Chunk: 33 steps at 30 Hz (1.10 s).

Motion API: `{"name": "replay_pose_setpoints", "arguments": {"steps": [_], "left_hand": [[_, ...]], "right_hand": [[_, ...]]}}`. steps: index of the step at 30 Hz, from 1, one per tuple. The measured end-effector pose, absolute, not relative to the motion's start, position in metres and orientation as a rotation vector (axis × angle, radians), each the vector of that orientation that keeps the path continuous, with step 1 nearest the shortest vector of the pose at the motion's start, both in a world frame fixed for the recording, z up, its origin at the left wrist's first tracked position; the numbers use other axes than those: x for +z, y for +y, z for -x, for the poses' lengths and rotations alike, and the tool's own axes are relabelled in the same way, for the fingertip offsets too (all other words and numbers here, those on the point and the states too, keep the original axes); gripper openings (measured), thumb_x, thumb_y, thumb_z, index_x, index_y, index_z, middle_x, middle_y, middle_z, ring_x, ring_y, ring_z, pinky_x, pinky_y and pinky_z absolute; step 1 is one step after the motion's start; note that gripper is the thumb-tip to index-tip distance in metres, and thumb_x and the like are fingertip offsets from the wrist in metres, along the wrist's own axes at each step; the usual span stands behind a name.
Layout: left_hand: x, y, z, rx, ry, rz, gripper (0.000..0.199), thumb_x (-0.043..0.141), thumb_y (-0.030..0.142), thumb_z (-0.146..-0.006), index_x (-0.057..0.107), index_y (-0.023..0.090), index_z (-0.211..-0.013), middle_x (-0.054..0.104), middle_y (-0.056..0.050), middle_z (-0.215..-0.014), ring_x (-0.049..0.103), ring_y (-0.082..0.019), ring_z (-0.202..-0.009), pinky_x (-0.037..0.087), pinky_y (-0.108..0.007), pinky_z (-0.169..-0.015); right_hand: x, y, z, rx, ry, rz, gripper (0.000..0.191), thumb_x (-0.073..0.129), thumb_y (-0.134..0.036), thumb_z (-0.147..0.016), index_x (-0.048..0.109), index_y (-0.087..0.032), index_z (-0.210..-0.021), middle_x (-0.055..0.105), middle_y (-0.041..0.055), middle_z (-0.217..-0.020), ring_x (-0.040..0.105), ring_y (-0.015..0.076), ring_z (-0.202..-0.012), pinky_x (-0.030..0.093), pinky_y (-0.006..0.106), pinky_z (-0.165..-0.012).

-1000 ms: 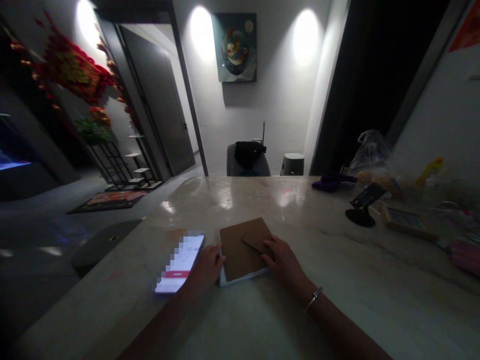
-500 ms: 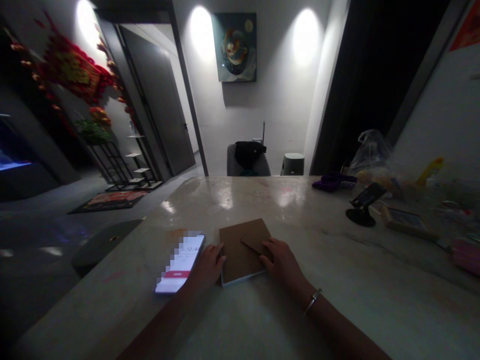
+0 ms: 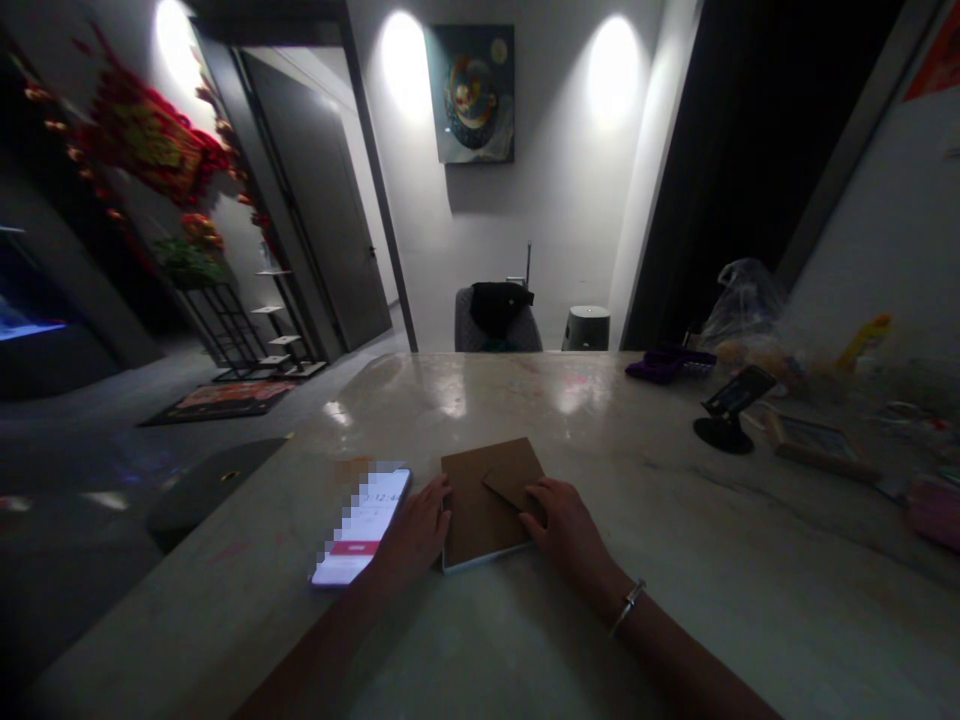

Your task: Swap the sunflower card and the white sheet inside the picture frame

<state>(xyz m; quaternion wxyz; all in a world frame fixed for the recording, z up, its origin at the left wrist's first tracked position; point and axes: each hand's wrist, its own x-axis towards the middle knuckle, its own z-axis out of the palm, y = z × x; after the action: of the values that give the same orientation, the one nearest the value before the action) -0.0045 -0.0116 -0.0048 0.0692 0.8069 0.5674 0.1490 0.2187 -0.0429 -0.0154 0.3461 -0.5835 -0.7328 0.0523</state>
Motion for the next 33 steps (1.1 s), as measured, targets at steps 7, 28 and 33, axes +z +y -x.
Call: {"name": "replay_pose_setpoints", "arguments": {"steps": [7,28,33], "left_hand": [[0.0004,-0.0131,0.0037,0.395,1.719,-2.477,0.040,0.031,0.018,-0.082,0.045,0.009,-0.118,0.040,-0.012,-0.132,0.042,-0.021,-0.116,0.032,-0.036,-0.098],[-0.0067,-0.0091,0.0052,0.467,1.707,-2.536,0.038,0.030,0.020,-0.083,0.045,0.013,-0.117,0.042,-0.012,-0.129,0.041,-0.024,-0.116,0.033,-0.039,-0.095],[-0.0060,-0.0073,0.0033,0.414,1.745,-2.494,0.039,0.030,0.027,-0.085,0.044,0.013,-0.118,0.036,-0.011,-0.134,0.042,-0.024,-0.114,0.035,-0.040,-0.093]], "right_hand": [[-0.0152,-0.0421,-0.2184,0.139,-1.900,1.497,0.031,0.059,-0.026,-0.072,0.060,-0.016,-0.101,0.059,0.0128,-0.106,0.053,0.0254,-0.100,0.043,0.043,-0.088],[-0.0125,-0.0439,-0.2142,0.136,-1.922,1.488,0.028,0.059,-0.028,-0.071,0.062,-0.018,-0.096,0.061,0.0113,-0.099,0.055,0.0248,-0.093,0.045,0.041,-0.082],[-0.0103,-0.0450,-0.2132,0.132,-1.922,1.483,0.028,0.059,-0.027,-0.071,0.062,-0.016,-0.096,0.060,0.0119,-0.098,0.055,0.0244,-0.093,0.045,0.040,-0.083]]}}
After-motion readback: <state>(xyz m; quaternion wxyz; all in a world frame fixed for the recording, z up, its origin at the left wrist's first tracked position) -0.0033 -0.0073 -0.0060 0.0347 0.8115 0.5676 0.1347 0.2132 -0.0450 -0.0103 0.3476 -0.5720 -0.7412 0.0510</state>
